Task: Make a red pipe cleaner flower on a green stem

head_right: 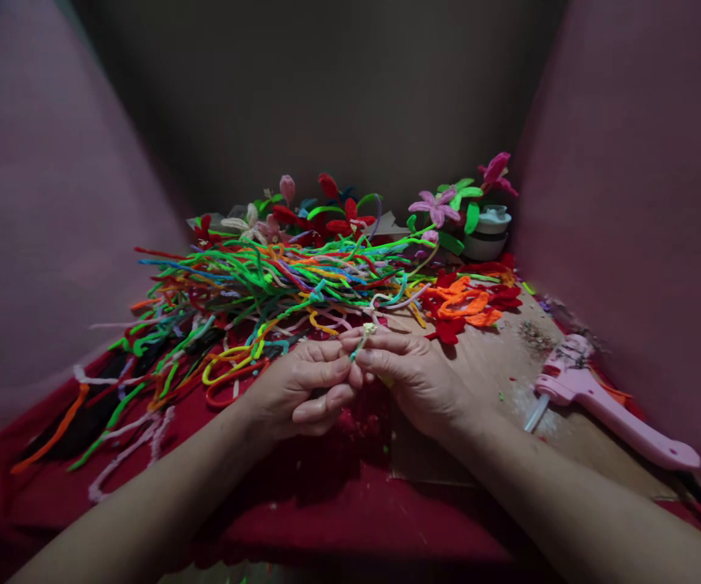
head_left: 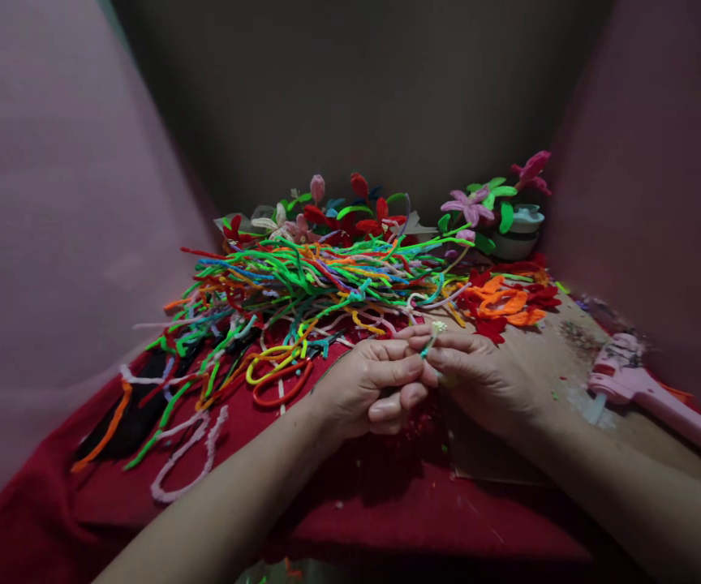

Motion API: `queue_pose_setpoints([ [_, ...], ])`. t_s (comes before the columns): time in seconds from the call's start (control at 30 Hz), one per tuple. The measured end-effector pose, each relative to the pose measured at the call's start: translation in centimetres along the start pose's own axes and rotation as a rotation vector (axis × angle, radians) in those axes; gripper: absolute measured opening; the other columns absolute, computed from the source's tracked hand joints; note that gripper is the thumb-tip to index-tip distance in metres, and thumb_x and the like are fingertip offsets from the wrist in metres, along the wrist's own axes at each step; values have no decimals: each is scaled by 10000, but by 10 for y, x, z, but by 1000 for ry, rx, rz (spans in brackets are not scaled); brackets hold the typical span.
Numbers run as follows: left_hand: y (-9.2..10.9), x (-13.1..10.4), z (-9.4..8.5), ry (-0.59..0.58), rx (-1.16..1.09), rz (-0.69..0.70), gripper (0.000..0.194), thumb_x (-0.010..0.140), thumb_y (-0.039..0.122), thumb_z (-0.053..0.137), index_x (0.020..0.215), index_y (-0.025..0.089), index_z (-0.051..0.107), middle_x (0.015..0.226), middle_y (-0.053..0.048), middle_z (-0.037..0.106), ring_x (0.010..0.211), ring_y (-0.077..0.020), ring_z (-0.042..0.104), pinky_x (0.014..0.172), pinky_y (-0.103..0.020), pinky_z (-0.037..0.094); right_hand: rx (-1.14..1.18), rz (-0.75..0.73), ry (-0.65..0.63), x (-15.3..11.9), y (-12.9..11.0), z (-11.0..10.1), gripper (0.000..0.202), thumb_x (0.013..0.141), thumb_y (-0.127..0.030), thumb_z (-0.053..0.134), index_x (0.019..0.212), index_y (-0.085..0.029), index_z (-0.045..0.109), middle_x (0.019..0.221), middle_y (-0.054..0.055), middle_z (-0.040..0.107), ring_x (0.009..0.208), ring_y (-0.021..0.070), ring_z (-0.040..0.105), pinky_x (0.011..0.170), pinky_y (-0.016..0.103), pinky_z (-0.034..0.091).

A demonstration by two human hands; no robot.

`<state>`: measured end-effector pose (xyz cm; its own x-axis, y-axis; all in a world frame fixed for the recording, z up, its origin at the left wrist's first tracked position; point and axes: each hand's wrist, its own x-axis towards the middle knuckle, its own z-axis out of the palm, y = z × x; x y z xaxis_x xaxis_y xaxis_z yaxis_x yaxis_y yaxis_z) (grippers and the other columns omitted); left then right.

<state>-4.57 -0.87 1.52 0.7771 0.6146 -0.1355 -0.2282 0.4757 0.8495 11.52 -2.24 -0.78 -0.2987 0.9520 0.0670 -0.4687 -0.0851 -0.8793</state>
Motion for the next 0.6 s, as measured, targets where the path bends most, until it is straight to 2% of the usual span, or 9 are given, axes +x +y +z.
queue_pose_setpoints([
  [0.1,0,-1,5,57,139,20,190,821,280,520,759,117,594,516,39,509,270,-8,283,301,-150,243,-34,-47,61,-1,0,1,63,669,-232,704,723,-217,735,907,33,659,828,172,574,738,294,447],
  [0.17,-1,-1,10,206,403,101,221,836,306,495,735,130,580,555,25,528,319,-27,367,345,-162,289,-37,-56,123,-1,1,2,55,666,-230,708,716,-225,732,950,33,659,856,180,579,737,292,450],
  [0.27,-8,-1,14,465,917,376,171,808,315,546,801,154,605,683,-12,594,523,-85,512,515,-202,405,-17,-66,181,-1,4,3,89,668,-208,713,752,-235,730,874,21,675,828,168,592,749,282,451],
  [0.3,-11,-1,13,518,1053,476,151,807,297,551,842,165,615,726,-20,608,593,-101,531,588,-219,423,-10,-73,186,-1,5,3,97,677,-201,708,765,-237,729,839,15,677,816,162,594,755,280,451],
  [0.37,-16,0,10,549,1212,622,150,831,253,519,912,184,624,775,-27,617,685,-118,544,686,-238,424,-2,-74,187,-2,6,4,110,693,-192,698,785,-245,728,805,4,678,788,153,595,752,279,454],
  [0.47,-17,0,8,535,1182,646,171,857,227,473,918,204,632,714,-7,600,641,-105,537,652,-219,418,-7,-57,174,-4,7,7,146,712,-207,692,844,-259,727,841,3,684,782,156,596,744,293,463],
  [0.6,-8,-1,15,500,816,428,188,850,278,489,731,173,589,515,47,499,429,-61,447,457,-180,367,-37,-44,133,-5,6,11,221,743,-236,673,960,-262,708,854,14,682,761,162,595,691,295,472],
])
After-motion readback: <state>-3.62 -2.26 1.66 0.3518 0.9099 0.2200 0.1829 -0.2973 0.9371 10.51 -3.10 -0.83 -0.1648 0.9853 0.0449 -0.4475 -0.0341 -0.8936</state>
